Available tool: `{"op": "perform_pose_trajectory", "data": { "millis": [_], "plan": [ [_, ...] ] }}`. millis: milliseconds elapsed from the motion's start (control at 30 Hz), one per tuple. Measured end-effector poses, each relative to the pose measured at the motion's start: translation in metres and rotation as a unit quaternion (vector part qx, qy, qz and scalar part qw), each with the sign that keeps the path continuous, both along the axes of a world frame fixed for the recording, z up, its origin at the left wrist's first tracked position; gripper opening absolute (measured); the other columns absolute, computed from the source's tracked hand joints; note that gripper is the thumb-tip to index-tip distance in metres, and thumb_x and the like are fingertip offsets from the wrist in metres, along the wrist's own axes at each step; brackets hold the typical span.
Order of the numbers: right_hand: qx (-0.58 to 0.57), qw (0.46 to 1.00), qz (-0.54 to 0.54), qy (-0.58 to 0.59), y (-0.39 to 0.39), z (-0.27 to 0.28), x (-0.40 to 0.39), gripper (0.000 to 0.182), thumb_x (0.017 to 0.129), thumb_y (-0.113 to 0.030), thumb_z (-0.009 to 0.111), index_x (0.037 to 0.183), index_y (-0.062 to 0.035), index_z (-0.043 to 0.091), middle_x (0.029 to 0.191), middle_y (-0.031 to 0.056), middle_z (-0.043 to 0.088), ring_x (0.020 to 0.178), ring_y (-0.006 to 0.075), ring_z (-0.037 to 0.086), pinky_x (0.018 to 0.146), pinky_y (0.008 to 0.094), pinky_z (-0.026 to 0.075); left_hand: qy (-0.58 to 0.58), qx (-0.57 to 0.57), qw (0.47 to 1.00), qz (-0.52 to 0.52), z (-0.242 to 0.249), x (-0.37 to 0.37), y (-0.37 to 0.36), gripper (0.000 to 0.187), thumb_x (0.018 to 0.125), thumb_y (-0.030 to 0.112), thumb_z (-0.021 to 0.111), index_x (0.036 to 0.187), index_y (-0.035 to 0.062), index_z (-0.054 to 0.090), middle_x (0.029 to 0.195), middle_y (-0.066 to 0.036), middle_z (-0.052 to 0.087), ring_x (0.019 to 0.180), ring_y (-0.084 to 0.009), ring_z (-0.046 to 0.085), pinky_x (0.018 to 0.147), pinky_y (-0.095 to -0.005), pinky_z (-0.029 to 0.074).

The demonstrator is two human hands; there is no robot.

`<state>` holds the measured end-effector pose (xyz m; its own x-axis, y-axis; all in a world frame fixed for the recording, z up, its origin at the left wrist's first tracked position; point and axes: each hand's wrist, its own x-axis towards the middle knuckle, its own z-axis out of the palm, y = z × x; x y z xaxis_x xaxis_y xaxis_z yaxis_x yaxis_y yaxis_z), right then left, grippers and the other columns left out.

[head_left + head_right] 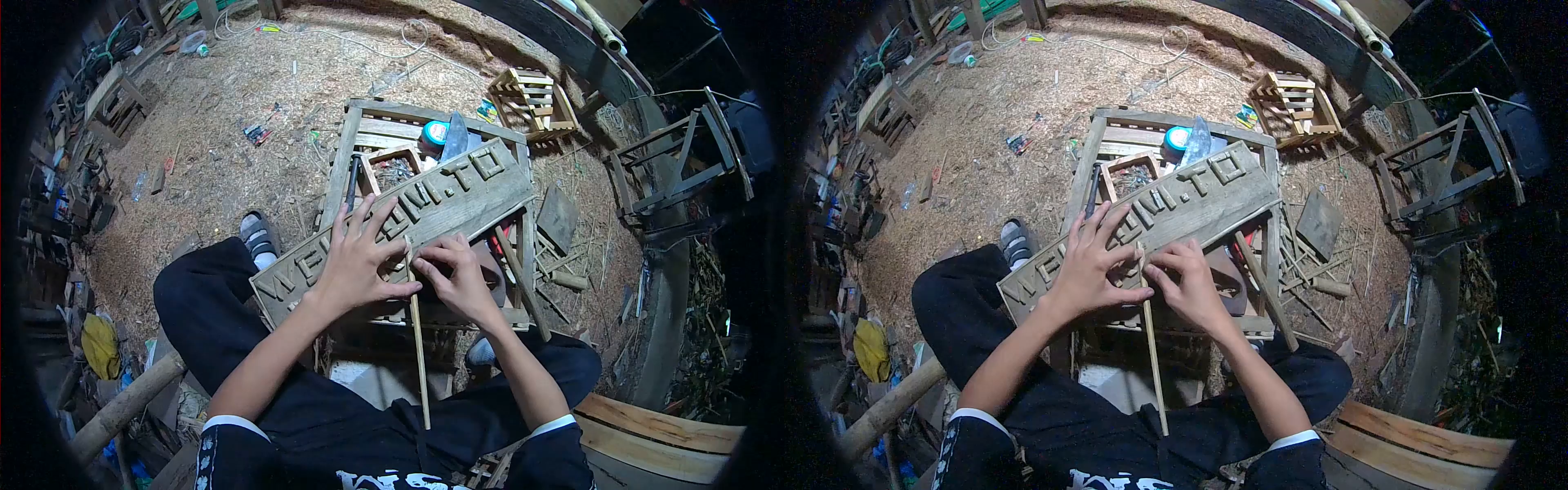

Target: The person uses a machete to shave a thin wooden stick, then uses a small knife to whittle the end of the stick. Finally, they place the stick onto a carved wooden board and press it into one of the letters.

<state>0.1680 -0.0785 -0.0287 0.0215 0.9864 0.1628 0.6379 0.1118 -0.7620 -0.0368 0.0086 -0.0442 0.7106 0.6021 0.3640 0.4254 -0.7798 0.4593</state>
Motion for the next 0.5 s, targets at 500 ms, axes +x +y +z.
{"op": "perform_pose_trajectory", "data": {
  "millis": [500],
  "plan": [
    [-0.008, 1.0, 0.016, -0.017, 0.0017, 0.0053, 0.0039, 0.015, 0.089, -0.01, 0.075, 0.099, 0.0011, 0.075, 0.097, 0.0126, 0.07, 0.095, 0.0301, 0.059, 0.088, 0.0402, 0.046, 0.0, 0.0, 1.0, 0.001, 0.001, -0.0001, -0.0004, 0.059, 0.073, 0.067, 0.08, 0.102, 0.0156, 0.075, 0.162, -0.018, 0.036, 0.151, -0.0463, 0.027, 0.118, -0.0698, 0.02]
  ]
}}
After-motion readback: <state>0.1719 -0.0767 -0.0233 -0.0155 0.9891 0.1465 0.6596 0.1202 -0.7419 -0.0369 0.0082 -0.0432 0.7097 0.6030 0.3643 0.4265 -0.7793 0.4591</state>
